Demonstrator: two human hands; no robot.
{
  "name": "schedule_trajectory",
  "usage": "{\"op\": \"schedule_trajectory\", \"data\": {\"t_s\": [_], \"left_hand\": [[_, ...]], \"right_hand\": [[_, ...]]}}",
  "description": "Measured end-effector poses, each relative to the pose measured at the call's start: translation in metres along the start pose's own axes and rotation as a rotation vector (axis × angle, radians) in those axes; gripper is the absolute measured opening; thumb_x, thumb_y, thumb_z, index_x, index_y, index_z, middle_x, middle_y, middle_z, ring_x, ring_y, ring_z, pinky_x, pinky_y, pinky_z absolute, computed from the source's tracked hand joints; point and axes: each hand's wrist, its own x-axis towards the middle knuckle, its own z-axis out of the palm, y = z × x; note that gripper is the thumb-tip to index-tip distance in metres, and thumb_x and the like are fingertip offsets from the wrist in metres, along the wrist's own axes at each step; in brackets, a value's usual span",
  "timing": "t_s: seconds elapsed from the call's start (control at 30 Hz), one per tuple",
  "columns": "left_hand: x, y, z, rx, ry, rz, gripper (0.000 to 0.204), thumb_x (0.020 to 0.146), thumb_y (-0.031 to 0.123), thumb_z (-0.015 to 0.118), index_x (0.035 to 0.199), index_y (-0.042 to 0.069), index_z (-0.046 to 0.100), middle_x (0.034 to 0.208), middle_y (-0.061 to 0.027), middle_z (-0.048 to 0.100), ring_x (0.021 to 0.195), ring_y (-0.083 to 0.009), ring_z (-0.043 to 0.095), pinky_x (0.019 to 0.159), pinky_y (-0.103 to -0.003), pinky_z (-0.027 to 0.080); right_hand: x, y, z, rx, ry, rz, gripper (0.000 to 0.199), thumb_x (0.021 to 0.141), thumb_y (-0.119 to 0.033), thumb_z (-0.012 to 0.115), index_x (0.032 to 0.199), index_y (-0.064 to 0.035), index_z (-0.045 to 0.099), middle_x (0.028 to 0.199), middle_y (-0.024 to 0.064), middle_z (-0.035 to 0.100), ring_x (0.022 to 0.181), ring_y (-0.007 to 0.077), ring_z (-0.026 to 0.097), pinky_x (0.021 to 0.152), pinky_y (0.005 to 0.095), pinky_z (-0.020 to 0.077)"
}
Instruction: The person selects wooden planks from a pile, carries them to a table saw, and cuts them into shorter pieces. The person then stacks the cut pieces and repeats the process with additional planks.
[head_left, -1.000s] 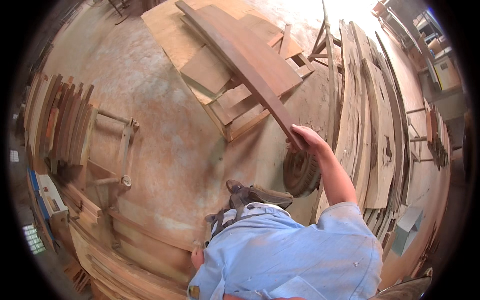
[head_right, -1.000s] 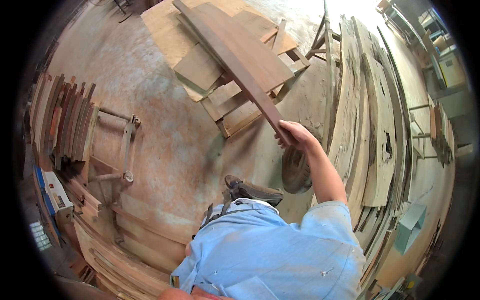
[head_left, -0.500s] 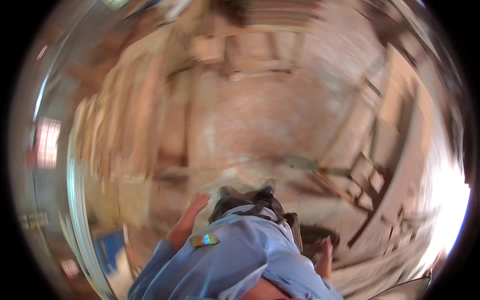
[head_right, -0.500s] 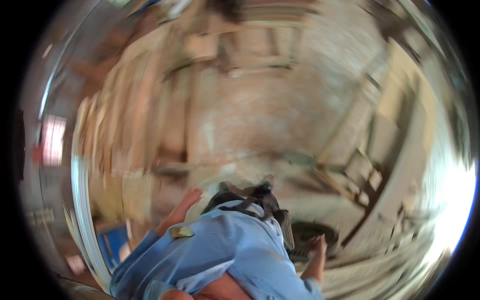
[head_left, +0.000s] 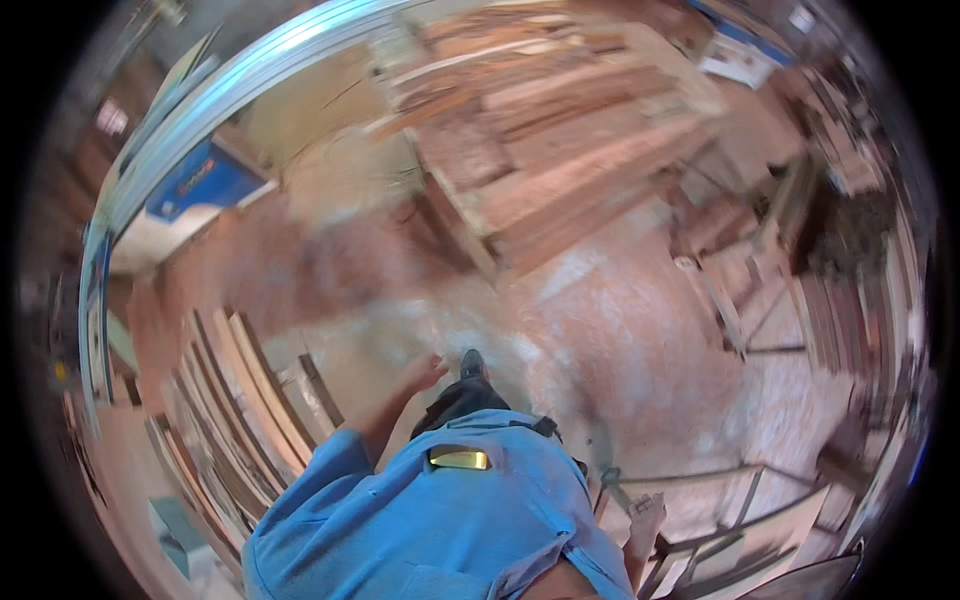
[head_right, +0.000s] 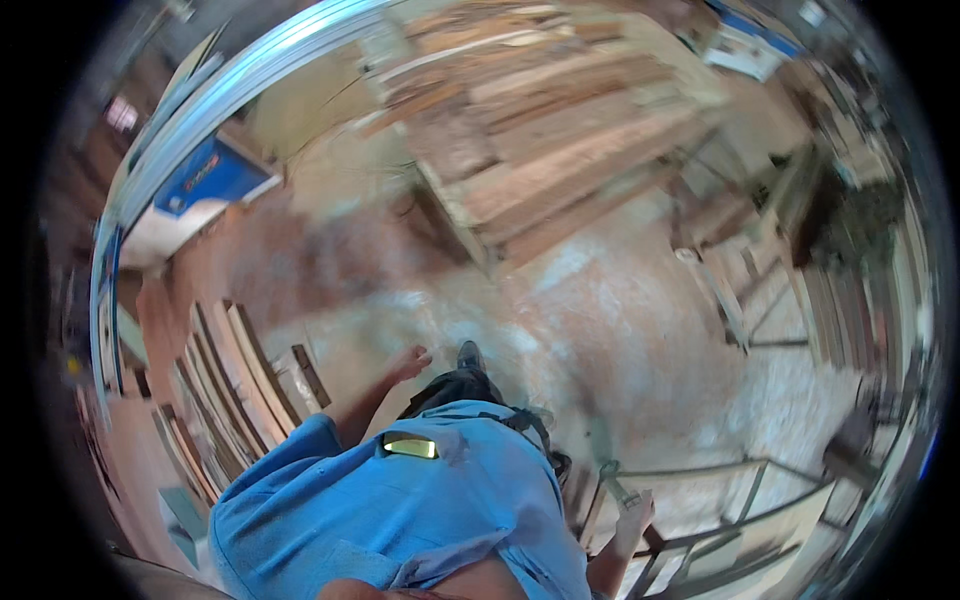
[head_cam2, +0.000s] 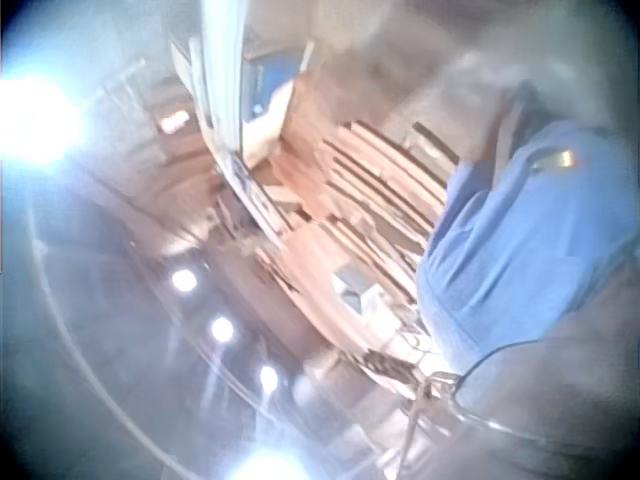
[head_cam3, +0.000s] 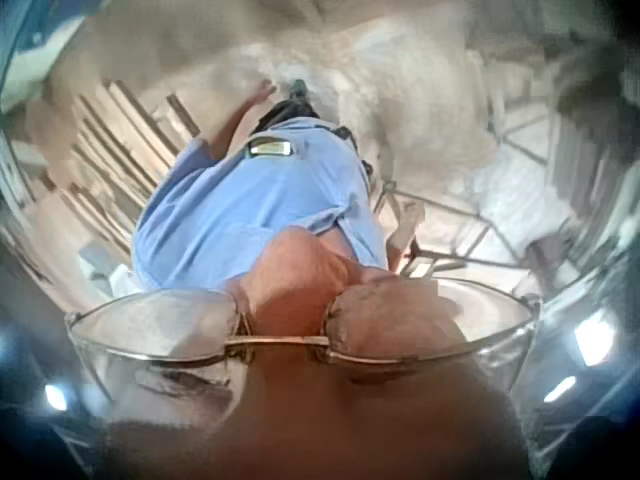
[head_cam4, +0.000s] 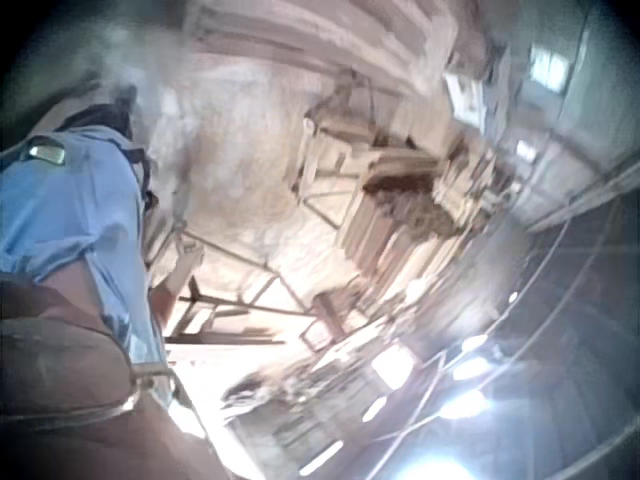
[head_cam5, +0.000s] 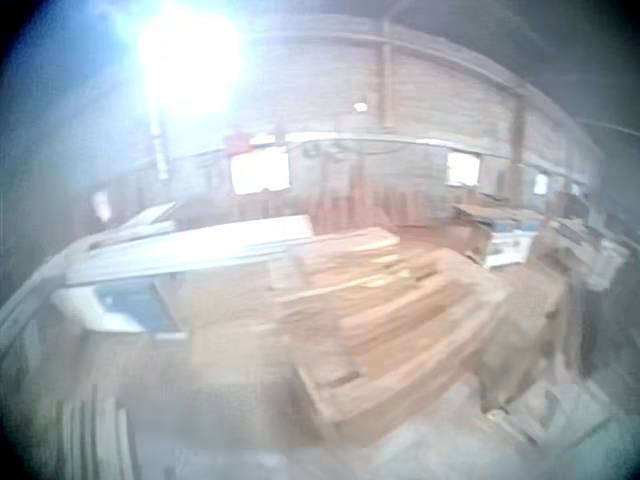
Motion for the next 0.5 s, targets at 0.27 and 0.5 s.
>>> {"op": "schedule_trajectory", "data": {"t_s": [0.27, 0.5], "left_hand": [[-0.028, 0.042, -0.103, -0.259, 0.106, 0.128, 0.051, 0.092, 0.034, 0.057, 0.129, -0.002, 0.059, 0.122, -0.0243, 0.064, 0.112, -0.0361, 0.063, 0.096, -0.043, 0.048], [-0.057, 0.129, -0.185, -0.854, -0.168, 0.335, 0.045, 0.094, 0.024, 0.060, 0.131, -0.001, 0.054, 0.116, -0.0129, 0.064, 0.102, -0.0200, 0.060, 0.089, -0.035, 0.050]], "right_hand": [[-0.117, -0.062, 0.339, -0.618, -0.603, -0.153, 0.033, 0.095, -0.018, 0.059, 0.120, 0.0034, 0.057, 0.095, 0.0130, 0.064, 0.079, 0.0177, 0.064, 0.068, 0.0298, 0.0553], [-0.347, -0.047, 0.581, -0.805, -1.524, -0.799, 0.021, 0.094, -0.001, 0.053, 0.113, 0.0044, 0.060, 0.096, 0.0093, 0.065, 0.083, 0.0155, 0.064, 0.076, 0.0283, 0.0537]]}}
